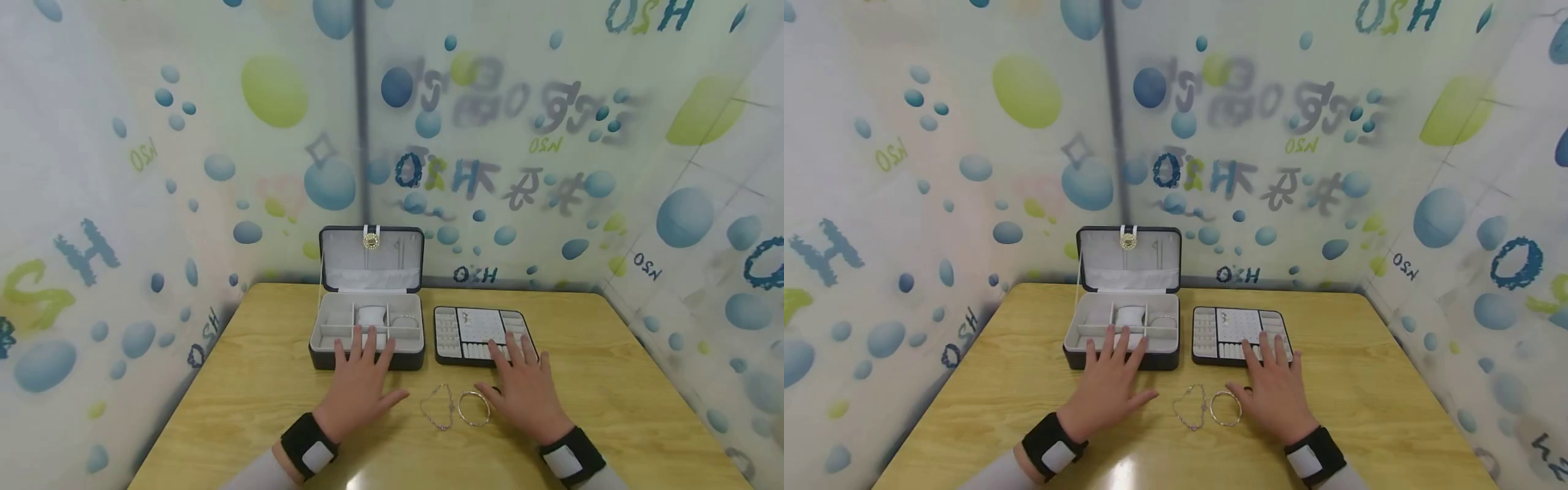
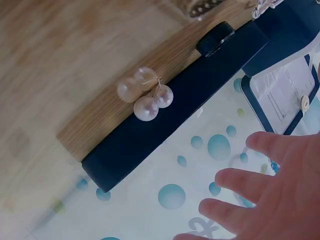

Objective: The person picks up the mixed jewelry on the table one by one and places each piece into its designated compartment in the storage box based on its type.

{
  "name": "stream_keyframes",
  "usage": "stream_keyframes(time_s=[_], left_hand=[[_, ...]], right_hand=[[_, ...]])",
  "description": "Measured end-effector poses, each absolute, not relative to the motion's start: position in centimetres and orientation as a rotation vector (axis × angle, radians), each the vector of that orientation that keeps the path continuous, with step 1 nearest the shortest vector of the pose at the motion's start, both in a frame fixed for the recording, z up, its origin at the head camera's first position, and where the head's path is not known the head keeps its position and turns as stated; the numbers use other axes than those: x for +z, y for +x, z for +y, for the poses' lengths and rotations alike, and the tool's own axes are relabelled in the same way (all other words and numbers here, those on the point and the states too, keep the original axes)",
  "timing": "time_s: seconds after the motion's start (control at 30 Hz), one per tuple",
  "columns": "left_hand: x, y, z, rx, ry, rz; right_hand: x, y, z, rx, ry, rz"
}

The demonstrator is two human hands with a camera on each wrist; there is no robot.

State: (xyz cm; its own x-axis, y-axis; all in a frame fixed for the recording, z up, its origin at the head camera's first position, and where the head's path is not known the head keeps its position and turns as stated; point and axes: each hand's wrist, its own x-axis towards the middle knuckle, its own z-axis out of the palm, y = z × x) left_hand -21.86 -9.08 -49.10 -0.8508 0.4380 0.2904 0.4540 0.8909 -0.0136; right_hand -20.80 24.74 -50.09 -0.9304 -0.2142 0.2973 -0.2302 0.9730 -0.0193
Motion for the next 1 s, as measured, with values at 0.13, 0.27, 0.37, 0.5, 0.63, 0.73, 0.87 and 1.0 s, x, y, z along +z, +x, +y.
stream_keyframes(time_s=[0.13,0.27,0.37,0.5,0.63,0.73,0.87,1.0], left_hand=[[-48.3,-22.4,-7.9,-0.067,-0.660,-2.775],[-47.3,-23.1,-6.9,-0.076,-0.673,-2.723],[-46.3,-23.9,-6.0,-0.075,-0.702,-2.720],[-45.0,-25.1,-4.6,-0.073,-0.729,-2.763],[-44.4,-25.9,-3.3,-0.106,-0.779,-2.756],[-44.5,-26.3,-2.3,-0.109,-0.849,-2.692],[-44.5,-26.5,-1.1,-0.120,-0.932,-2.610],[-44.5,-26.5,0.2,-0.116,-0.945,-2.651]], right_hand=[[-50.2,-20.6,25.0,0.102,0.311,-2.827],[-50.1,-20.3,25.1,0.173,0.329,-2.840],[-49.8,-20.1,25.4,0.214,0.374,-2.833],[-49.1,-19.8,25.8,0.244,0.411,-2.812],[-48.7,-19.5,25.9,0.304,0.400,-2.827],[-48.6,-19.4,26.0,0.352,0.403,-2.826],[-48.8,-19.9,26.4,0.410,0.448,-2.787],[-48.8,-20.3,26.9,0.489,0.496,-2.748]])
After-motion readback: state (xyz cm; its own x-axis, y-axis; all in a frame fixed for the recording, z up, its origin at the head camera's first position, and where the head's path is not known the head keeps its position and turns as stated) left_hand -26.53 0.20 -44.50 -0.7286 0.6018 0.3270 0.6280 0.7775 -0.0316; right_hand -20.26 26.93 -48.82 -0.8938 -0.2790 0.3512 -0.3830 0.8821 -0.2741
